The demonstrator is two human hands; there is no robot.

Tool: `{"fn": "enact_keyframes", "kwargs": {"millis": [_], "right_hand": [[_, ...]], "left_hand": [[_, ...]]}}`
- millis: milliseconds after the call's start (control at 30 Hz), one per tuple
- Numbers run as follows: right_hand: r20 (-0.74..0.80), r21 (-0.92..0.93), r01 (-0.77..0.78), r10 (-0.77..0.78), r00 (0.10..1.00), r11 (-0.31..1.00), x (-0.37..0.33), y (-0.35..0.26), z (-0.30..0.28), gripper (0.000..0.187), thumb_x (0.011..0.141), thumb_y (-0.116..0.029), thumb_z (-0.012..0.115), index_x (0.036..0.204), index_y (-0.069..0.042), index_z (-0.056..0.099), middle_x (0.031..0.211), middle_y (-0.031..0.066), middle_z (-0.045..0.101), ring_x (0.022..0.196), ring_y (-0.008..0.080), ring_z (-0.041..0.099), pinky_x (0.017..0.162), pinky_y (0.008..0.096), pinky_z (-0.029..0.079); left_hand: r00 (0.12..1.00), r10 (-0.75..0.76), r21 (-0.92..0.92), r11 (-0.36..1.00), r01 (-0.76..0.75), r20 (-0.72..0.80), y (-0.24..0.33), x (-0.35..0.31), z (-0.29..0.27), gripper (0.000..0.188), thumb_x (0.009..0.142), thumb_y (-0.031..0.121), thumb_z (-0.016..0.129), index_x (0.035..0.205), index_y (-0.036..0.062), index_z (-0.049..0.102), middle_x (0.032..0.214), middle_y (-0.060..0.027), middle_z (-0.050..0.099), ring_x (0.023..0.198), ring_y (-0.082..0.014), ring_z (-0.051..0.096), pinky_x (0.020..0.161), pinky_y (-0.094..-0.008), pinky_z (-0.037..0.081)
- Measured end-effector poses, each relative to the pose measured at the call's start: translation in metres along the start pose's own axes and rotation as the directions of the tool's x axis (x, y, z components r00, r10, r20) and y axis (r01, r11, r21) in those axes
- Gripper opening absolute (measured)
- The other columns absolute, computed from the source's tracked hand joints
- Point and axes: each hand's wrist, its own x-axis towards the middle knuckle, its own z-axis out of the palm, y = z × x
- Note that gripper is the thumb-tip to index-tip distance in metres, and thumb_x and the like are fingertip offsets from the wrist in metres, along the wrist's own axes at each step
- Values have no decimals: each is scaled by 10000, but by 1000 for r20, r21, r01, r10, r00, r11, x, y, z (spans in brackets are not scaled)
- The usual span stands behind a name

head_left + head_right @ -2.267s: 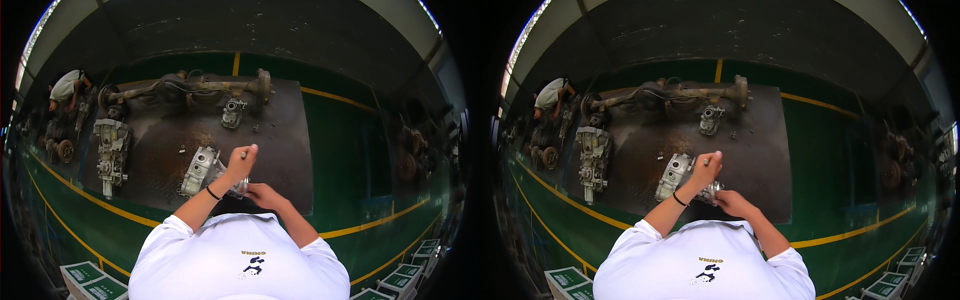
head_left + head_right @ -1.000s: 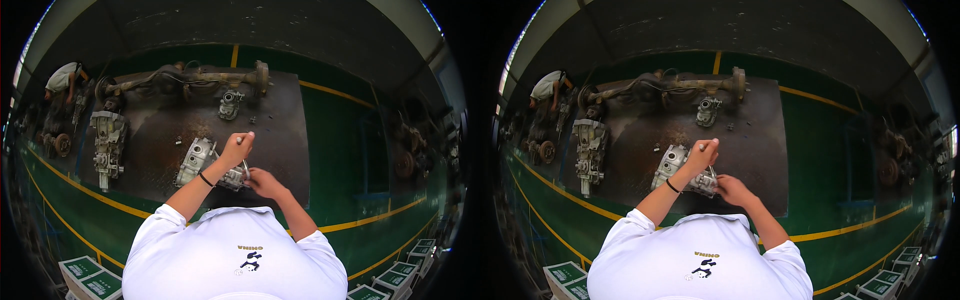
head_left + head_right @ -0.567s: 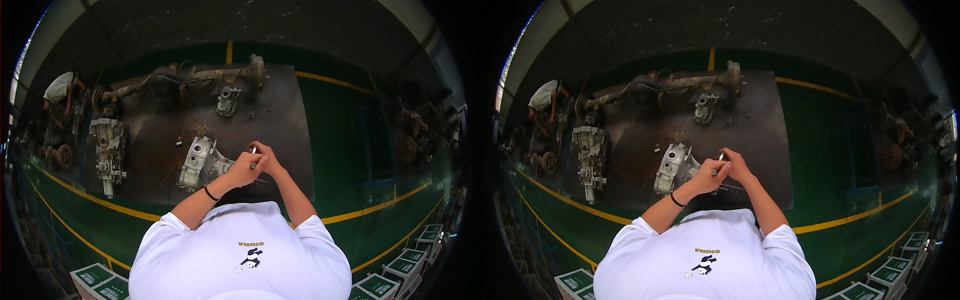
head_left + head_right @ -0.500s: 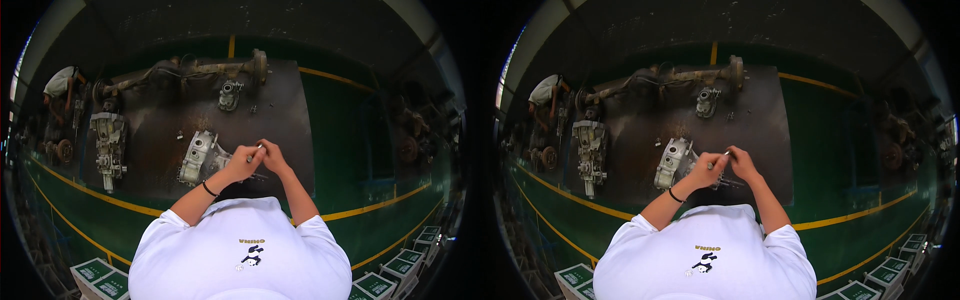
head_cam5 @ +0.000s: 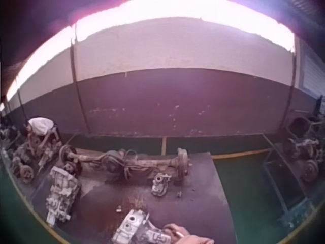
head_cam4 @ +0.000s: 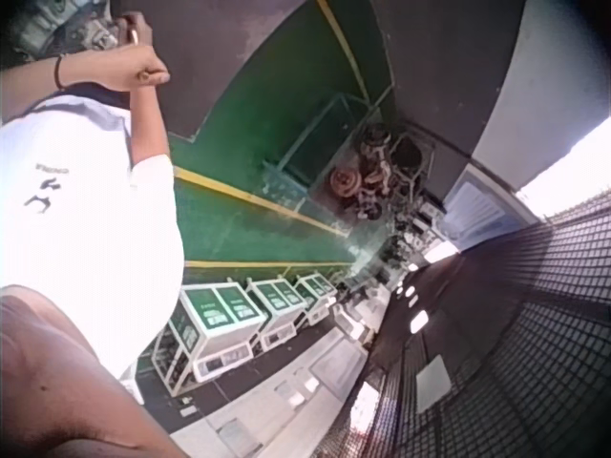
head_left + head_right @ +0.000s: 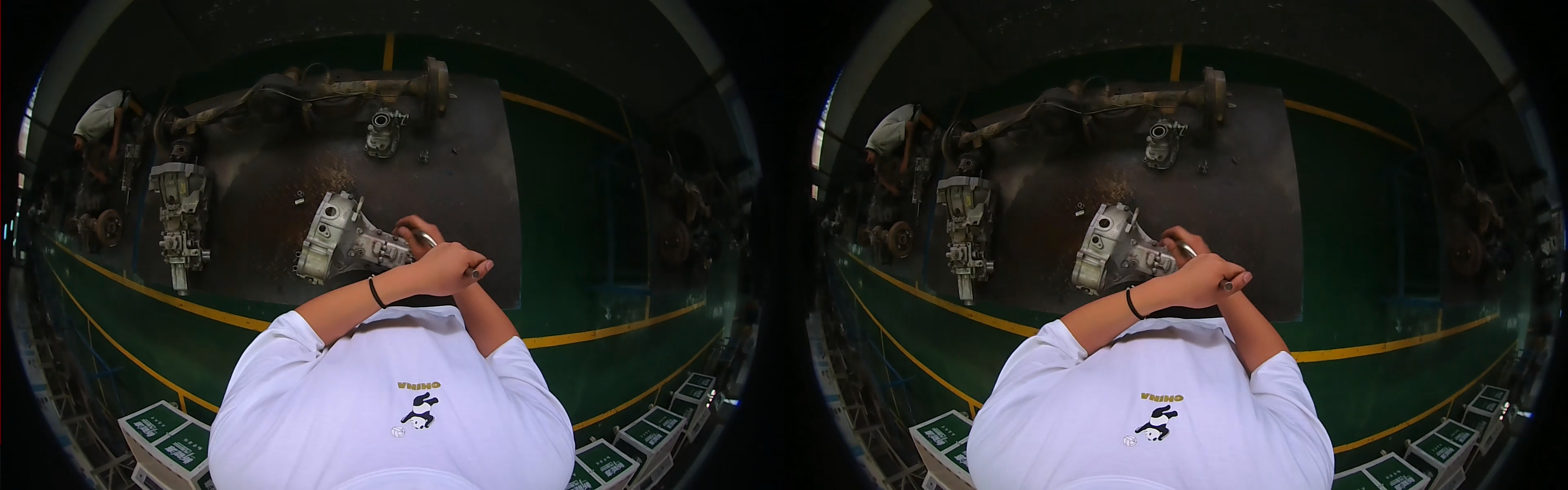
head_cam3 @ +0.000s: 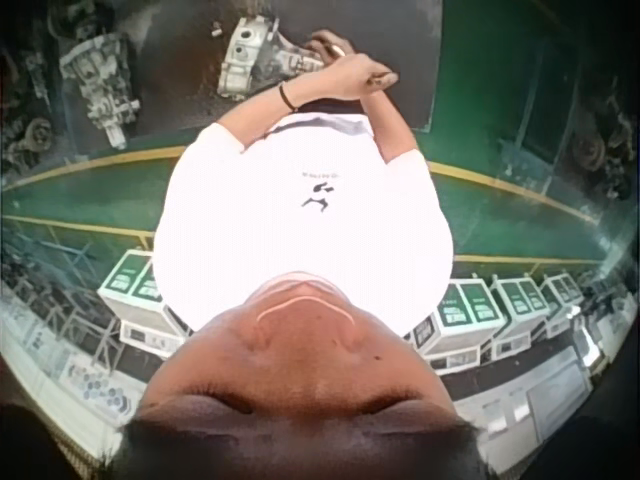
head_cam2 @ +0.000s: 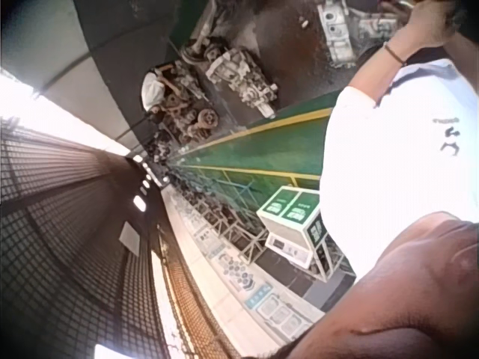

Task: Use a speed handle wrench to remove bolts from an automotive transmission housing and separate the casing sections.

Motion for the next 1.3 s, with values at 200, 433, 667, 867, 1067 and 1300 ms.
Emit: {"fn": "enact_keyframes", "kwargs": {"millis": [200, 433, 667, 867, 1067, 1300], "right_hand": [[-144, -446, 125, -208, 967, 886, -17, -1, -54, 109, 899, -49, 675, 976, 13, 632, 1003, 161, 638, 940, 377, 628, 787, 403, 513], [212, -440, 314, -243, 947, 841, -50, -11, 8, 138, 919, -73, 650, 1009, 20, 603, 1060, 194, 622, 1033, 372, 595, 937, 446, 466], [227, -218, 375, -327, 917, 901, 2, 7, -6, 180, 892, -97, 708, 1023, 11, 649, 1054, 154, 668, 956, 312, 651, 839, 393, 518], [223, -201, 314, -269, 937, 928, -4, -2, -1, 161, 901, -130, 733, 982, -12, 660, 960, 130, 683, 849, 260, 652, 751, 368, 511], [101, -148, 195, -181, 978, 970, 17, -8, 25, 379, 1009, -266, 649, 758, 13, 599, 566, 109, 436, 501, 144, 366, 471, 347, 355], [-117, -94, 294, -304, 946, 951, 34, -3, 37, 451, 1046, -225, 575, 675, 10, 475, 551, 90, 327, 518, 142, 300, 463, 341, 285]], "left_hand": [[929, -142, -453, 891, -30, -342, -35, -38, -57, 387, 1062, 264, 556, 764, 17, 569, 585, -23, 467, 552, -122, 448, 531, -302, 358], [879, -390, -565, 805, 181, -273, -39, -9, -72, 457, 1080, 308, 521, 692, 80, 438, 584, 53, 388, 555, -47, 336, 491, -266, 279], [999, 5, -138, 990, -10, -34, 3, -9, -12, 335, 1014, 268, 612, 810, 5, 577, 642, -155, 514, 558, -282, 446, 564, -373, 388], [971, 75, -380, 911, -159, -228, 17, -29, -7, 308, 980, 196, 649, 786, -22, 550, 717, -106, 557, 655, -185, 541, 576, -334, 380], [943, 70, -368, 909, -195, -327, 13, -16, 4, 393, 988, 213, 642, 681, -19, 562, 545, -125, 500, 471, -222, 469, 481, -358, 351], [981, 121, -421, 890, -175, -151, 12, -48, -37, 376, 1019, 145, 598, 686, -9, 515, 557, -81, 466, 510, -194, 420, 509, -354, 333]]}}
